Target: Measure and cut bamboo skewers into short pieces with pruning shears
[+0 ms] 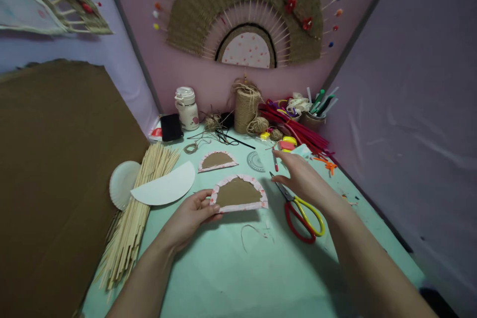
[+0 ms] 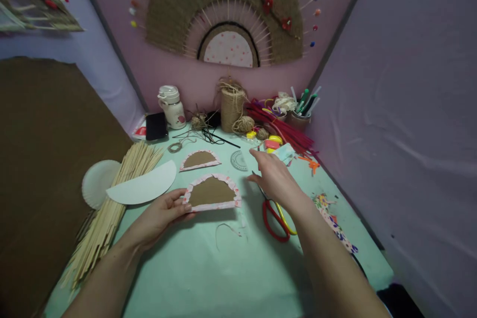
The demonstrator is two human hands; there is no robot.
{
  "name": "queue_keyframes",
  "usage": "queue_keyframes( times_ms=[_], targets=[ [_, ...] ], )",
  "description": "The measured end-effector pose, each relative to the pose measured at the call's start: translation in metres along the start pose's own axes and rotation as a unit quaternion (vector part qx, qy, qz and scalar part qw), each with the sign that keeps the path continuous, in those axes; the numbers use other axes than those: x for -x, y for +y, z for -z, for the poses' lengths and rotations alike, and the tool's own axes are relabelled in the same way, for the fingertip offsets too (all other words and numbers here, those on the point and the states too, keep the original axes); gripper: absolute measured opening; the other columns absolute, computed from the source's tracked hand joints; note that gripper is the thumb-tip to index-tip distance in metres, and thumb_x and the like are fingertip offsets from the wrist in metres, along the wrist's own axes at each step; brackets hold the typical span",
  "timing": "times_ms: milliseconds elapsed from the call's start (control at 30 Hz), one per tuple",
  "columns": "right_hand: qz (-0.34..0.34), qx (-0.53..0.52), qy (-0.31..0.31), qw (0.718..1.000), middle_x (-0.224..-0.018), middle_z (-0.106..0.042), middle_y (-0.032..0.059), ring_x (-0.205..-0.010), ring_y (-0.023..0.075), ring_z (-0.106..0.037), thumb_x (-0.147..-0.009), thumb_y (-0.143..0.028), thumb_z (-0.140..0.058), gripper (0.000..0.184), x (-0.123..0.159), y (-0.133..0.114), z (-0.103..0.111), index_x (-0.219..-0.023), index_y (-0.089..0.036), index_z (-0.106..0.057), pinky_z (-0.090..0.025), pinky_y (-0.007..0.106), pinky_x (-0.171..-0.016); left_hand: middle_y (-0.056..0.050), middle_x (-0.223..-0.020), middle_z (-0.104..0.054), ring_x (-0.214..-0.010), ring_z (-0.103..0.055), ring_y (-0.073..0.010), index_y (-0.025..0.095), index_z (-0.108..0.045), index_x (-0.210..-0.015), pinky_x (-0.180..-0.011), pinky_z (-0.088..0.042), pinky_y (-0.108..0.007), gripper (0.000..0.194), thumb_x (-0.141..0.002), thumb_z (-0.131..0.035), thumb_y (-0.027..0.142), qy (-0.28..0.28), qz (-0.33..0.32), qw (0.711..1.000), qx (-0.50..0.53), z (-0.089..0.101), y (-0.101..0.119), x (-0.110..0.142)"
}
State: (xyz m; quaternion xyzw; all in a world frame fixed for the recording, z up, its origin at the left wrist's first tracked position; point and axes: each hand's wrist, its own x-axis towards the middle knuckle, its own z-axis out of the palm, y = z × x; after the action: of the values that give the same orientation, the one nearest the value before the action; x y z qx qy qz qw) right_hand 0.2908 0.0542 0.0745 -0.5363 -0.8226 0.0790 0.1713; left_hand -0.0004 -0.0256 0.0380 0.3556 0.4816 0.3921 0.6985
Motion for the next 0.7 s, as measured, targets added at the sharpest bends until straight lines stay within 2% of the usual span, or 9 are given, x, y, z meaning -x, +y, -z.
queue_keyframes(
  times_ms=[100, 167, 233, 300, 467, 567, 700],
  targets=[
    [0.047, 0.066, -0.108, 0.991, -0.131, -0.056, 0.0181, -0.118, 0.0325, -0.053, -0.070, -0.015, -0.076, 0.064, -0.046, 0.007, -0.005, -0.130, -0.013, -0.052, -0.042, 0.045, -0.098, -0.003, -0.085, -0.071, -0.083, -0.066, -0.0143, 0.017, -0.064, -0.109, -0.081, -0.055, -0.027, 0.046, -0.068, -0.080, 0.030, -0.023, -0.006, 1.000, -0.009, -0.002, -0.002, 0.001],
    [0.067, 0.077, -0.146, 0.984, -0.125, -0.060, 0.0150, -0.112, 0.0306, -0.056, -0.057, -0.010, -0.082, 0.065, -0.076, 0.011, -0.017, -0.119, -0.015, -0.060, -0.044, 0.041, -0.094, -0.003, -0.085, -0.070, -0.084, -0.066, -0.0146, 0.016, -0.064, -0.107, -0.080, -0.054, -0.026, 0.045, -0.068, -0.080, 0.030, -0.034, -0.002, 0.999, -0.015, -0.004, -0.005, -0.001],
    [0.092, 0.082, -0.180, 0.976, -0.121, -0.061, 0.0128, -0.110, 0.0273, -0.056, -0.052, -0.008, -0.082, 0.066, -0.100, 0.013, -0.030, -0.115, -0.014, -0.063, -0.044, 0.033, -0.091, -0.004, -0.084, -0.069, -0.083, -0.065, -0.0141, 0.016, -0.064, -0.105, -0.081, -0.054, -0.026, 0.043, -0.067, -0.080, 0.029, -0.038, 0.008, 0.999, -0.018, -0.004, -0.008, -0.003],
    [0.109, 0.087, -0.209, 0.968, -0.117, -0.062, 0.0107, -0.107, 0.0246, -0.056, -0.051, -0.011, -0.082, 0.065, -0.117, 0.013, -0.039, -0.114, -0.013, -0.064, -0.043, 0.029, -0.087, -0.003, -0.082, -0.068, -0.081, -0.065, -0.0131, 0.015, -0.064, -0.103, -0.081, -0.054, -0.026, 0.041, -0.067, -0.080, 0.027, -0.035, 0.019, 0.999, -0.016, -0.005, -0.011, -0.005],
    [0.107, 0.106, -0.245, 0.958, -0.106, -0.064, 0.0100, -0.102, 0.0312, -0.054, -0.028, -0.015, -0.091, 0.072, -0.138, 0.016, -0.047, -0.095, -0.018, -0.066, -0.044, 0.033, -0.082, -0.003, -0.082, -0.068, -0.079, -0.065, -0.0127, 0.016, -0.064, -0.103, -0.083, -0.054, -0.028, 0.042, -0.065, -0.080, 0.026, -0.028, 0.032, 0.999, -0.004, -0.004, -0.015, -0.010],
    [0.080, 0.102, -0.234, 0.963, -0.098, -0.065, 0.0091, -0.093, 0.0284, -0.057, -0.035, -0.013, -0.089, 0.059, -0.141, 0.022, -0.037, -0.088, -0.018, -0.064, -0.044, 0.031, -0.076, -0.005, -0.088, -0.070, -0.084, -0.065, -0.0137, 0.016, -0.064, -0.105, -0.086, -0.054, -0.029, 0.043, -0.066, -0.080, 0.026, -0.036, 0.035, 0.999, -0.006, -0.001, -0.015, -0.012],
    [0.032, 0.071, -0.190, 0.979, -0.078, -0.065, 0.0040, -0.071, 0.0195, -0.058, -0.064, -0.012, -0.073, 0.026, -0.116, 0.025, -0.007, -0.086, -0.018, -0.060, -0.041, 0.028, -0.064, -0.006, -0.093, -0.071, -0.089, -0.067, -0.0155, 0.015, -0.063, -0.108, -0.089, -0.053, -0.030, 0.044, -0.068, -0.078, 0.026, -0.043, 0.029, 0.998, -0.020, 0.000, -0.017, -0.008]
  ],
)
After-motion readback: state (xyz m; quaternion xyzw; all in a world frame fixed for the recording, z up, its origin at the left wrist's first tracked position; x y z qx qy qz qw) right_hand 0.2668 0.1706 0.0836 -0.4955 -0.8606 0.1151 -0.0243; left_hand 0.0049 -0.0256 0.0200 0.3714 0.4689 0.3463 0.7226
